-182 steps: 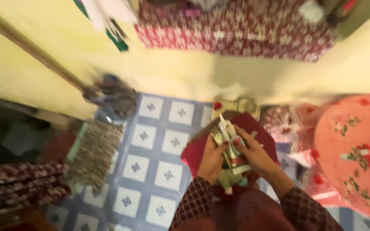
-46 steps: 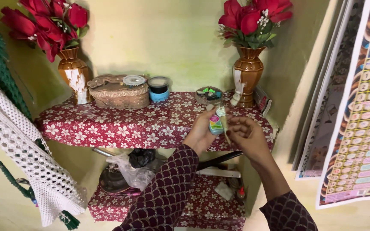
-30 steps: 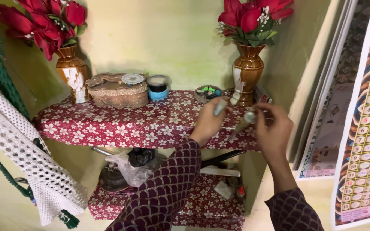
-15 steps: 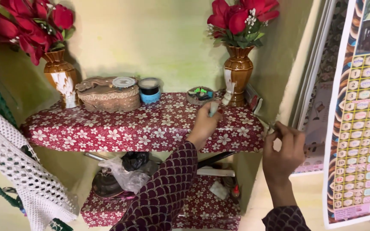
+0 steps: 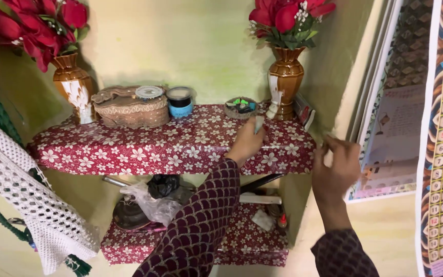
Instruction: Organizing various small items, including tools, adhesives, and decorative pieces, on a small table and shelves.
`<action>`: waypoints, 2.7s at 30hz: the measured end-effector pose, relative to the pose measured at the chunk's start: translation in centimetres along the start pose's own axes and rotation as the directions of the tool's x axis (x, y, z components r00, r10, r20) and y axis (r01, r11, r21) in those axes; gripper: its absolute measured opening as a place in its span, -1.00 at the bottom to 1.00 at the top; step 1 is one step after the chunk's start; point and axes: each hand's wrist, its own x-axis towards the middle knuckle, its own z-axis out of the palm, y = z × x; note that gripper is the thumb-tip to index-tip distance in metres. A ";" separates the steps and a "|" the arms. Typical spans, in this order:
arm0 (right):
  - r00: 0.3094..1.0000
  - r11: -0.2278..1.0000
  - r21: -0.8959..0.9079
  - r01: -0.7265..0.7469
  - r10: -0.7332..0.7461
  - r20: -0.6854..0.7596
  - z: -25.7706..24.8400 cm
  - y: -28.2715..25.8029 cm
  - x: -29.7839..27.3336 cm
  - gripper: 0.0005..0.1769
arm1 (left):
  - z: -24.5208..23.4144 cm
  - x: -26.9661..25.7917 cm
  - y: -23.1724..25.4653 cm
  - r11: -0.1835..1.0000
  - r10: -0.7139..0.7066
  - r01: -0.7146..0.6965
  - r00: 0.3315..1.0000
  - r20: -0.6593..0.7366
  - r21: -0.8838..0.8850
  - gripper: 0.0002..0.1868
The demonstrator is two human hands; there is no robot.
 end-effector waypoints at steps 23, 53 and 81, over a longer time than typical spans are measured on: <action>0.747 0.921 -0.379 -0.087 0.312 0.587 5.6 1.9 2.4 -0.80 | -0.2 1.7 -0.7 0.965 -0.155 0.174 0.982 0.110 -0.195 -0.55; 0.748 0.695 0.374 -0.614 0.362 0.555 9.0 -1.3 2.3 -0.45 | -2.9 -0.8 1.7 0.994 0.097 -0.089 0.988 0.121 -0.064 -0.60; 0.411 0.454 -0.164 0.876 -0.524 0.746 28.4 0.9 12.4 -0.83 | -6.6 2.3 -1.8 0.849 0.092 0.107 0.935 -0.344 0.517 -0.59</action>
